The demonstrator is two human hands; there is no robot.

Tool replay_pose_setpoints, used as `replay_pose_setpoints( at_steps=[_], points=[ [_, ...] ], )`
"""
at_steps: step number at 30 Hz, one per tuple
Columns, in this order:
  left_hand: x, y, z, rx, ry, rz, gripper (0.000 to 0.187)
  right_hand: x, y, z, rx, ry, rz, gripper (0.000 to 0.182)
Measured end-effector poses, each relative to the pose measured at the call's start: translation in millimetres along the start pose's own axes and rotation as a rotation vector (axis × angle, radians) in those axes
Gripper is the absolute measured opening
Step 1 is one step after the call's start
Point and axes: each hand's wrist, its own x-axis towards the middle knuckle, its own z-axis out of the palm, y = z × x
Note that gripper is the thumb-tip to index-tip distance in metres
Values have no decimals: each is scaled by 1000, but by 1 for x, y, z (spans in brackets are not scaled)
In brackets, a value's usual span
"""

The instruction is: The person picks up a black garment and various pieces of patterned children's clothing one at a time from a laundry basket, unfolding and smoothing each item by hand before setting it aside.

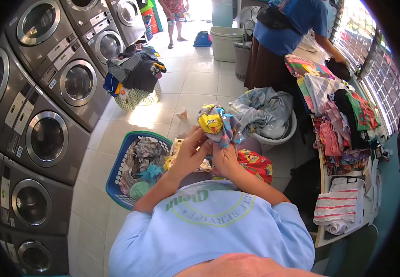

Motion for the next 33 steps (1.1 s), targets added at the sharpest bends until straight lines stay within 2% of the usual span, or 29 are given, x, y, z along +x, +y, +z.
replay_pose_setpoints(
  at_steps=[3,4,6,7,8,9,11,12,13,15,16,19,20,21,23,24,27,28,31,32,33],
  points=[
    [2,-2,-2,151,-11,-15,19,1,12,3,173,85,18,39],
    [1,-2,-1,162,-20,-46,20,2,23,4,100,109,28,47],
    [1,3,1,183,-34,-107,22,8,28,0,236,125,148,54],
    [2,8,-2,312,-92,-92,24,13,23,-2,303,131,208,57],
    [4,16,-7,440,-150,-77,28,14,14,-9,365,123,264,69],
    [6,20,-10,567,-207,-62,31,16,16,-12,420,117,309,71],
    [7,19,-11,698,-159,8,34,20,19,-20,531,103,398,75],
    [10,19,-12,765,-135,43,35,26,21,-24,548,116,350,75],
    [14,16,-17,883,-144,84,28,31,22,-27,566,129,301,75],
    [29,8,-35,1118,-162,164,16,35,23,-46,597,73,345,76],
    [41,17,-40,1156,-148,167,10,42,32,-43,416,304,203,70],
    [84,20,-67,1022,-82,226,13,48,35,-75,-150,61,408,63],
    [98,26,-69,998,-95,281,14,49,53,-82,-467,-12,449,53],
    [109,31,-71,972,-107,335,17,51,42,-83,-540,-55,413,48],
    [127,33,-63,858,-256,344,17,55,2,-85,-686,-140,341,39],
    [135,33,-56,799,-329,348,18,56,-11,-78,-575,-7,243,26],
    [150,26,-36,553,-587,202,18,67,-17,-65,-241,92,-128,30],
    [152,33,-29,527,-625,119,18,70,-4,-63,-33,43,-34,40],
    [155,75,-18,440,-686,-31,18,84,-3,-76,258,-74,95,36],
    [156,85,-20,435,-704,7,18,86,-15,-81,319,-126,88,31],
    [158,94,-22,404,-738,-48,18,87,-28,-85,385,-209,93,29]
  ],
)
